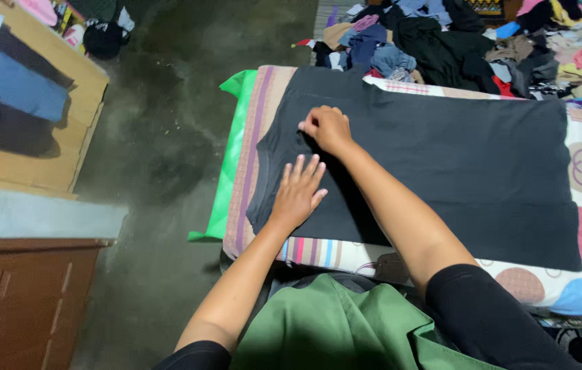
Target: The person irons a black t-shirt on an ironing board using an iron and then folds the t-shirt by hand.
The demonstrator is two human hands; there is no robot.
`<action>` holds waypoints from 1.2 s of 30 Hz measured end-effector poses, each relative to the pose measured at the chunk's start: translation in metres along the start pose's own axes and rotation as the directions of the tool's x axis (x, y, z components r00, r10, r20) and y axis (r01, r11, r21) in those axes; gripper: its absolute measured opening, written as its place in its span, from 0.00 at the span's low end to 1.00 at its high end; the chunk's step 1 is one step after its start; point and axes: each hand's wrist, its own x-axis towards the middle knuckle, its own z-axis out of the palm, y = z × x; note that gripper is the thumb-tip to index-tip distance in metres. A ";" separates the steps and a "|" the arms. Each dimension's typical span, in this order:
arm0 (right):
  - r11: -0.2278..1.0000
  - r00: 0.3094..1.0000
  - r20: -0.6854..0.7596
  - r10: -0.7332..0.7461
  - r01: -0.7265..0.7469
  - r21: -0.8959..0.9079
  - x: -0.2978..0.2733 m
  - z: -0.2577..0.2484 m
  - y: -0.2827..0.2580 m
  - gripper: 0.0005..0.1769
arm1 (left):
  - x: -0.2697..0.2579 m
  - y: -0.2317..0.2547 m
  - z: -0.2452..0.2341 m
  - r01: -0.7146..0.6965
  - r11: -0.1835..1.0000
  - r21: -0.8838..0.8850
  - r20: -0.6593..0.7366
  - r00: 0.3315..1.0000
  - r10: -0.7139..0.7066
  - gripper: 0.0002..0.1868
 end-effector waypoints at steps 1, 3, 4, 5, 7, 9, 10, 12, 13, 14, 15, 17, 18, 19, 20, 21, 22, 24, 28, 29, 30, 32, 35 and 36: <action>0.998 0.999 0.039 0.025 -0.027 0.052 0.003 0.006 0.003 0.13 | -0.004 -0.002 0.000 0.080 0.996 0.033 0.103 0.991 -0.083 0.33; 0.998 1.000 0.000 0.014 -0.014 0.060 0.009 0.017 0.010 0.14 | -0.007 -0.006 0.001 0.162 0.984 0.079 0.194 0.965 -0.175 0.38; 0.998 0.999 -0.043 0.013 -0.010 0.066 0.010 0.022 0.013 0.14 | -0.008 -0.004 0.004 0.182 0.977 0.114 0.166 0.966 -0.199 0.38; 0.998 0.999 -0.038 0.006 -0.003 0.067 0.009 0.026 0.015 0.14 | -0.010 -0.003 0.007 0.202 0.968 0.148 0.137 0.965 -0.223 0.39; 0.989 0.973 -0.191 -0.128 0.112 -0.093 0.003 0.035 0.018 0.14 | -0.013 -0.003 0.014 0.269 0.954 0.133 0.097 0.954 -0.283 0.41; 0.973 0.953 -0.243 -0.181 0.137 -0.187 -0.001 0.043 0.015 0.14 | -0.014 -0.007 0.020 0.326 0.938 0.114 0.058 0.941 -0.334 0.42; 0.948 0.929 -0.291 -0.231 0.148 -0.281 -0.002 0.044 0.013 0.14 | -0.015 -0.010 0.024 0.361 0.925 0.120 0.032 0.930 -0.367 0.42; 0.949 0.932 -0.291 -0.215 0.129 -0.286 -0.003 0.042 0.010 0.14 | -0.016 -0.015 0.029 0.395 0.910 0.126 0.007 0.917 -0.399 0.42; 0.950 0.936 -0.292 -0.198 0.109 -0.293 -0.003 0.040 0.008 0.14 | -0.016 -0.018 0.030 0.411 0.900 0.149 -0.001 0.910 -0.415 0.40; 0.950 0.936 -0.295 -0.193 0.103 -0.294 -0.004 0.036 0.006 0.14 | -0.016 -0.019 0.031 0.422 0.891 0.167 -0.007 0.904 -0.427 0.38; 0.968 0.941 -0.288 -0.175 0.111 -0.224 -0.003 0.032 0.005 0.14 | -0.016 -0.021 0.031 0.417 0.894 0.166 -0.004 0.906 -0.422 0.38; 0.981 0.947 -0.282 -0.153 0.111 -0.157 -0.007 0.021 0.005 0.15 | -0.014 -0.024 0.030 0.430 0.876 0.219 -0.018 0.899 -0.437 0.32; 0.978 0.925 -0.334 -0.181 0.134 -0.161 -0.011 0.015 0.006 0.12 | -0.012 -0.025 0.028 0.426 0.878 0.216 -0.016 0.901 -0.433 0.32; 0.974 0.899 -0.385 -0.210 0.156 -0.167 -0.017 0.010 0.005 0.11 | -0.010 -0.025 0.026 0.413 0.879 0.239 -0.036 0.908 -0.417 0.32; 0.973 0.898 -0.388 -0.209 0.153 -0.170 -0.025 0.007 0.003 0.11 | -0.008 -0.028 0.024 0.399 0.879 0.261 -0.058 0.915 -0.399 0.31; 0.969 0.908 -0.357 -0.220 0.163 -0.184 -0.039 0.005 0.001 0.07 | -0.003 -0.033 0.023 0.395 0.881 0.258 -0.058 0.917 -0.394 0.31; 0.965 0.918 -0.323 -0.230 0.172 -0.199 -0.054 0.004 -0.001 0.05 | 0.003 -0.040 0.022 0.368 0.883 0.290 -0.106 0.930 -0.353 0.31; 0.969 0.975 -0.104 -0.198 0.178 -0.171 -0.082 0.010 -0.012 0.09 | 0.015 -0.059 0.020 0.341 0.884 0.319 -0.150 0.939 -0.308 0.30; 0.937 0.939 -0.101 -0.330 0.311 -0.161 -0.110 0.020 -0.031 0.25 | 0.038 -0.104 0.020 0.437 0.860 0.263 -0.234 0.894 -0.382 0.27; 0.940 0.955 -0.049 -0.293 0.278 -0.198 -0.111 0.020 -0.032 0.30 | 0.042 -0.113 0.020 0.491 0.848 0.200 -0.179 0.869 -0.461 0.24; 0.940 0.968 0.001 -0.253 0.246 -0.236 -0.110 0.019 -0.033 0.35 | 0.045 -0.122 0.019 0.486 0.850 0.202 -0.177 0.872 -0.456 0.24; 0.939 0.969 0.001 -0.246 0.239 -0.249 -0.108 0.020 -0.033 0.36 | 0.050 -0.131 0.018 0.517 0.847 0.122 -0.174 0.851 -0.495 0.13; 0.935 0.971 -0.003 -0.237 0.228 -0.272 -0.106 0.021 -0.035 0.37 | 0.056 -0.121 0.015 0.594 0.791 0.146 -0.212 0.800 -0.561 0.08; 0.935 0.972 -0.003 -0.233 0.223 -0.275 -0.107 0.022 -0.034 0.37 | 0.058 -0.114 0.012 0.593 0.792 0.144 -0.212 0.801 -0.560 0.08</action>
